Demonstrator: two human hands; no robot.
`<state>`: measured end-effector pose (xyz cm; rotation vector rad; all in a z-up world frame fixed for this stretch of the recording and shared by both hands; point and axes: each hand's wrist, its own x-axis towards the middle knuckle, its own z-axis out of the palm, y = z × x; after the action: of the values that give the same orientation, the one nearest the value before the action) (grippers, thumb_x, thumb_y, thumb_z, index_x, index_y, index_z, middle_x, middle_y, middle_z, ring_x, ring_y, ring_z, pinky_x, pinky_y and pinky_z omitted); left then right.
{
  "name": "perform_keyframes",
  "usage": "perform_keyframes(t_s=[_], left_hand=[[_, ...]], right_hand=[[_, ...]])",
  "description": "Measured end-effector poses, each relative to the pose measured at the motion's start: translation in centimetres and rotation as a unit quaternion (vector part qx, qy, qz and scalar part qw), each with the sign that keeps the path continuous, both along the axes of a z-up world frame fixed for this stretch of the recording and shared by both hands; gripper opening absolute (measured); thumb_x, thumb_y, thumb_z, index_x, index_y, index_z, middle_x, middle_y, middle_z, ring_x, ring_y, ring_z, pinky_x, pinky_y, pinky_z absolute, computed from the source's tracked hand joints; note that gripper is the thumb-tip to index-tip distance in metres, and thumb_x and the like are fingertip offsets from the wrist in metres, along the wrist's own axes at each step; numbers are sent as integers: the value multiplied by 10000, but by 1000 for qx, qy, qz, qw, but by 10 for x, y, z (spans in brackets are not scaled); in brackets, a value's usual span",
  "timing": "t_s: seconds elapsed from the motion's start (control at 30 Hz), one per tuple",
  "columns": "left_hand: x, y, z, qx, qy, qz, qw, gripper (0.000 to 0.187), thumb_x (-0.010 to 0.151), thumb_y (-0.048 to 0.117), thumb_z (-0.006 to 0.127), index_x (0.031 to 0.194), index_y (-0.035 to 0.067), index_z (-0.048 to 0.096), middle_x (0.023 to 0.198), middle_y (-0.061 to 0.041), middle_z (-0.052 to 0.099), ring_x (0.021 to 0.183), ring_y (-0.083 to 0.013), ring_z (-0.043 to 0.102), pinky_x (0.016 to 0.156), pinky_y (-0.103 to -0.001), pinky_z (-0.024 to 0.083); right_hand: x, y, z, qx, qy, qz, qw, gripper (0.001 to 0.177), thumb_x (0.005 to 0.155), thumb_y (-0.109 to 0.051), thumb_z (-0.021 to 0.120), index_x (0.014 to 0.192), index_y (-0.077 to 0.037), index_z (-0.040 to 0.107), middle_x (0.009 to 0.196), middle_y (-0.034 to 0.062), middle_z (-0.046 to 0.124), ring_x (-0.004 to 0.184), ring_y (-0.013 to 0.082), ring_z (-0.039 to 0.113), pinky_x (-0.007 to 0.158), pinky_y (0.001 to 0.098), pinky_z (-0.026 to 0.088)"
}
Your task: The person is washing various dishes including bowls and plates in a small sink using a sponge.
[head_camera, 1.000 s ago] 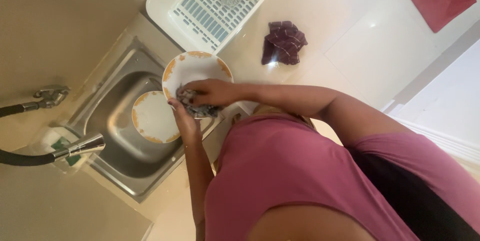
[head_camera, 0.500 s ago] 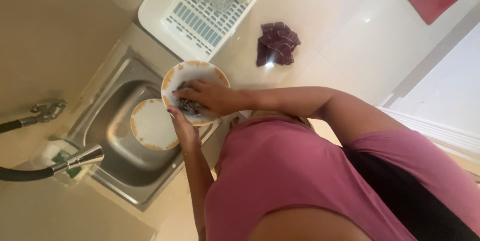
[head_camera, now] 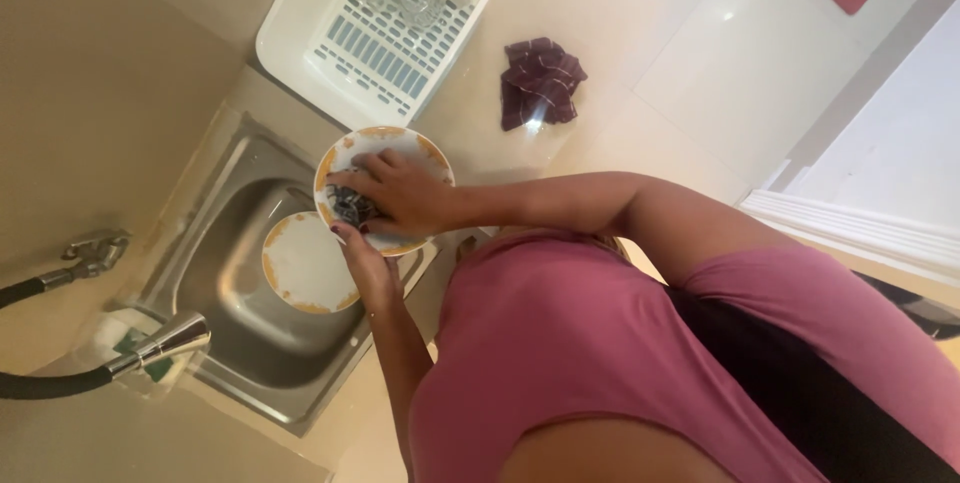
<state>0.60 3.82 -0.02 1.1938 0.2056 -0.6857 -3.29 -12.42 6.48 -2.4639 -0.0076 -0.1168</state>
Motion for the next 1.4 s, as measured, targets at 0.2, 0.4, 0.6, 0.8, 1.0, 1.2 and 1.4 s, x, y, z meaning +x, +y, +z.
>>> perform_keyframes(t_s=[0.2, 0.4, 0.6, 0.8, 1.0, 1.2, 1.4], left_hand=[[1, 7, -2, 40, 4, 3, 999, 794, 1011, 611, 280, 1595, 80, 188, 1572, -181, 399, 1431, -341, 468, 1137, -496, 486], [1, 10, -20, -3, -20, 24, 1000, 881, 997, 695, 280, 1621, 76, 218, 1611, -150, 384, 1462, -325, 435, 1111, -458, 489], [1, 15, -54, 123, -41, 36, 991, 865, 1014, 663, 325, 1583, 11, 288, 1574, -232, 399, 1378, -344, 484, 1001, -442, 534], [1, 23, -24, 212, -123, -70, 967, 847, 1010, 634, 333, 1577, 16, 214, 1553, -174, 372, 1228, -313, 475, 982, -381, 429], [24, -18, -8, 127, -191, -50, 972, 824, 1061, 630, 377, 1534, -45, 398, 1521, -227, 507, 1361, -267, 506, 1128, -377, 404], [20, -14, -14, 126, -65, -29, 989, 809, 1013, 646, 362, 1477, -9, 465, 1255, -173, 627, 1056, -259, 627, 853, -362, 549], [52, -7, 17, 95, 12, -83, 992, 799, 993, 682, 311, 1409, 29, 509, 1137, -167, 651, 918, -215, 674, 761, -318, 590]], right_hand=[[-5, 15, -3, 209, -3, -2, 978, 769, 898, -246, 718, 1563, -185, 338, 1401, 217, 513, 1250, 453, 460, 1064, 539, 381], [16, 15, -33, 277, -45, 144, 949, 610, 962, -67, 676, 1504, -187, 423, 1368, 154, 546, 1285, 355, 528, 1119, 462, 398], [13, -9, -21, 334, -49, 119, 934, 609, 965, -138, 759, 1481, -137, 434, 1387, 138, 480, 1331, 317, 487, 1153, 409, 396], [36, -61, 9, -331, 72, 171, 925, 1014, 496, -521, 925, 1442, -392, 582, 1417, 110, 538, 1255, 305, 495, 1018, 434, 408], [47, -60, -19, -257, -263, 181, 912, 557, 921, -64, 781, 1416, -266, 625, 1446, 87, 585, 1168, 221, 513, 990, 347, 423], [0, -16, 52, 260, 128, 130, 948, 607, 951, -206, 668, 1492, -50, 439, 1250, 194, 502, 1176, 357, 537, 1042, 467, 454], [6, -37, 54, -30, 119, 173, 977, 586, 869, -243, 749, 1385, -72, 532, 1347, 180, 604, 1216, 389, 583, 1049, 487, 485]])
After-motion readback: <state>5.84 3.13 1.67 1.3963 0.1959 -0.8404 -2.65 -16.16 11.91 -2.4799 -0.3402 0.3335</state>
